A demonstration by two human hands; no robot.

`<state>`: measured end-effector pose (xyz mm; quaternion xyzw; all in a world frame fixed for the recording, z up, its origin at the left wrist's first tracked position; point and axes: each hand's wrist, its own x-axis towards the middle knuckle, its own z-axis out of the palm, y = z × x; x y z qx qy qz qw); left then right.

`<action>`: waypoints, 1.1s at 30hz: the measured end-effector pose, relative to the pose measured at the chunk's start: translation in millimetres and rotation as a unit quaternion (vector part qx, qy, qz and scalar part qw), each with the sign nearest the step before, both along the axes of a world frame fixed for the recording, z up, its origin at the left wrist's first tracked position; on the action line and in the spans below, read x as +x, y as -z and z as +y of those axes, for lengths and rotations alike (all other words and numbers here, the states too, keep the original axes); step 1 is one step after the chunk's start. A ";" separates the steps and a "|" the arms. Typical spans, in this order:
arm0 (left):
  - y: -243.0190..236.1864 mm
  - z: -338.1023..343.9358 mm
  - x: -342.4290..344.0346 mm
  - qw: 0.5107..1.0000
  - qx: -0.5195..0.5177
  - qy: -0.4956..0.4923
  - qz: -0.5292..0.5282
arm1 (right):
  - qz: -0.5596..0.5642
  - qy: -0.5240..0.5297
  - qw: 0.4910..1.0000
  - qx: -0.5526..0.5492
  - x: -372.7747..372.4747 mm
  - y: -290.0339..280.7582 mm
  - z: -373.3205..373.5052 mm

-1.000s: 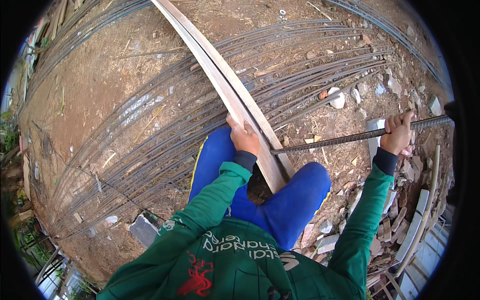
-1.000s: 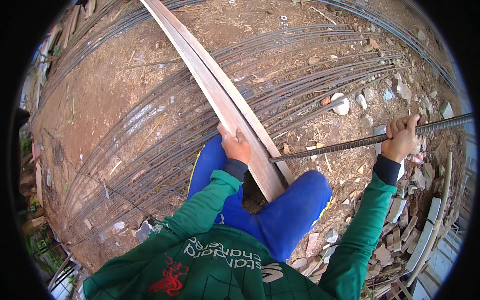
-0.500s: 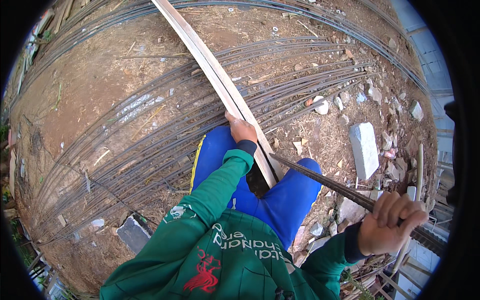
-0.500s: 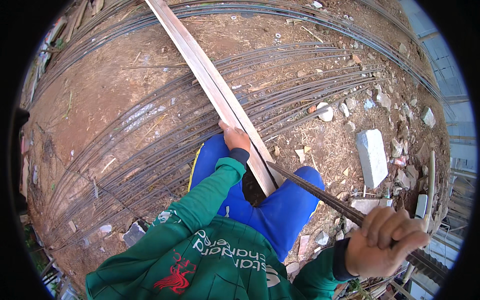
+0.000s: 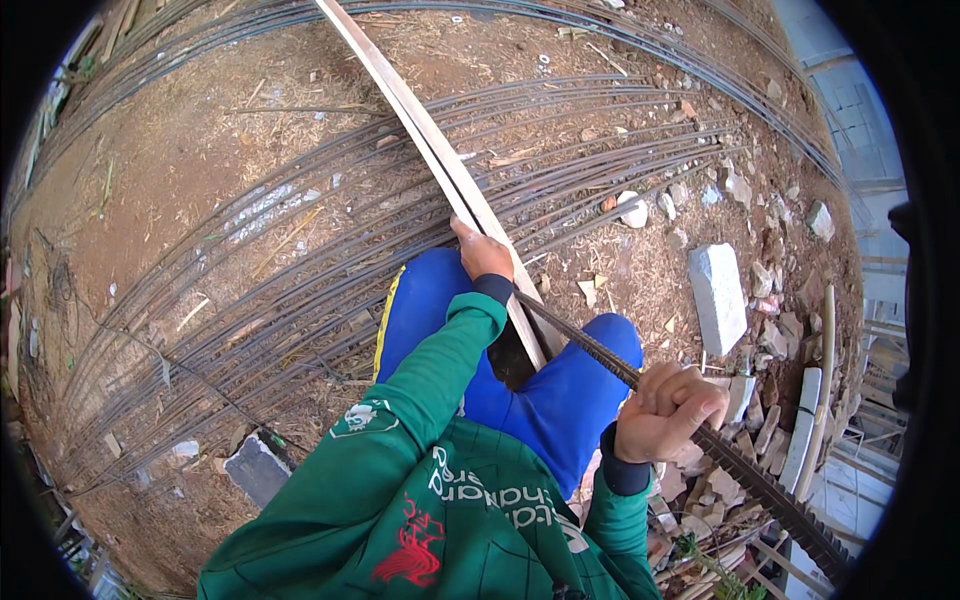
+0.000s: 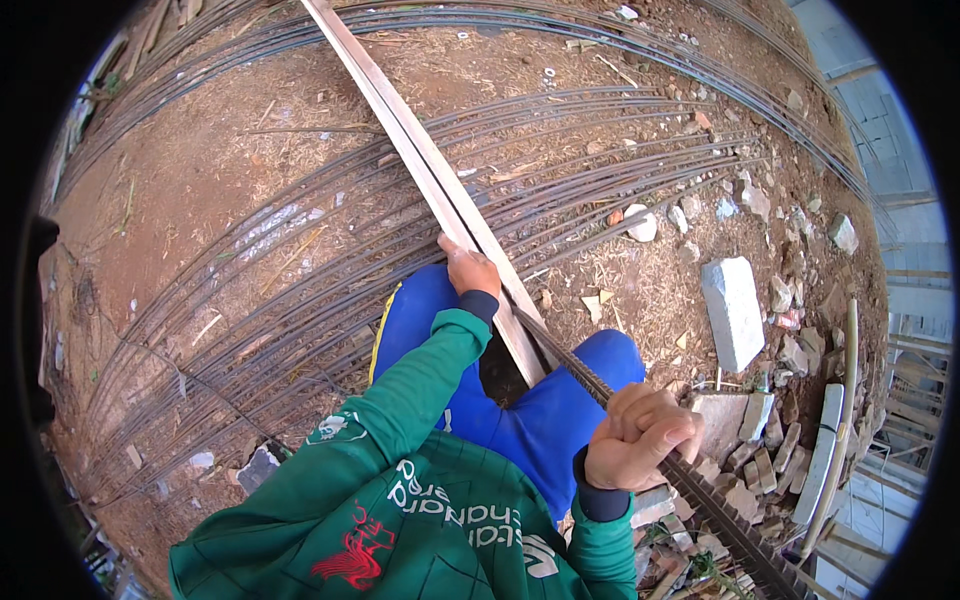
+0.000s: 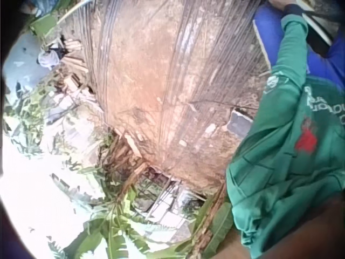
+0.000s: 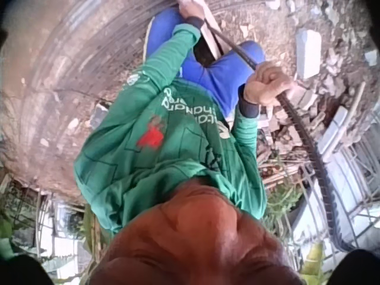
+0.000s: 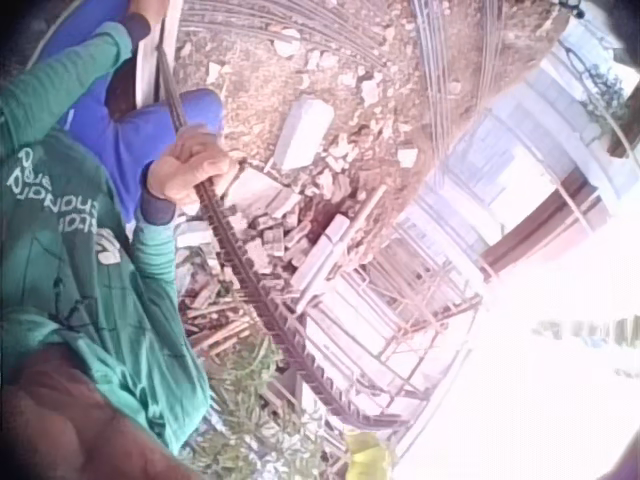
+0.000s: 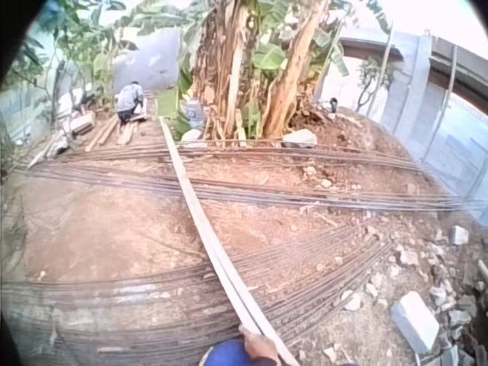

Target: The person kneels on the ground and uses a metal rod to repeatedly press and bend a long wooden plank, shaping it into a curved form. The person adjusts their grip and position along the plank to apply pressure at different points.

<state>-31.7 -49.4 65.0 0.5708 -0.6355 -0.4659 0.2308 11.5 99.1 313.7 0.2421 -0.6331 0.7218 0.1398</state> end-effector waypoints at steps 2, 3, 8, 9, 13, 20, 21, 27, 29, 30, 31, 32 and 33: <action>0.7 -0.9 1.8 1.000 0.006 -0.001 0.004 | -0.012 0.010 1.000 -0.006 2.7 20.0 13.4; 2.0 -3.6 3.2 1.000 0.009 -0.006 0.011 | -0.029 0.008 0.999 -0.025 2.9 19.9 20.3; 10.9 -4.2 9.3 0.999 -0.010 0.008 0.039 | -0.024 -0.004 0.999 -0.033 -46.6 2.7 10.9; 12.1 -4.6 9.3 0.999 -0.015 0.011 0.042 | -0.037 0.005 0.998 -0.045 -65.0 0.7 10.6; 10.8 -3.1 7.1 0.999 -0.027 0.017 0.040 | -0.118 0.071 0.989 -0.046 -141.3 0.9 21.5; 8.5 -3.4 7.4 0.999 -0.014 0.023 0.024 | -0.209 0.091 0.973 -0.037 -251.9 26.5 28.6; 9.6 -3.2 7.2 0.999 -0.013 0.022 0.023 | -0.196 0.055 0.979 -0.022 -265.6 33.0 31.8; 9.9 -1.7 0.5 0.997 -0.065 0.021 0.020 | -0.263 0.082 0.960 -0.056 -299.8 50.0 45.3; 6.6 -1.3 -1.1 0.999 -0.051 0.008 -0.018 | -0.225 0.067 0.971 -0.040 -270.7 32.8 38.3; 5.3 -1.0 -2.3 0.999 -0.033 0.000 -0.038 | -0.219 0.075 0.971 -0.055 -245.4 19.0 34.0; 4.6 -0.8 -3.3 0.999 -0.035 -0.001 -0.026 | -0.217 0.073 0.971 -0.064 -215.1 4.1 30.2; 4.4 -1.0 -3.9 0.999 -0.034 -0.007 -0.017 | -0.201 0.055 0.975 -0.080 -181.0 -10.0 26.3; 4.9 -1.0 -3.3 0.999 -0.032 -0.013 -0.011 | -0.194 0.041 0.976 -0.094 -147.6 -22.9 22.5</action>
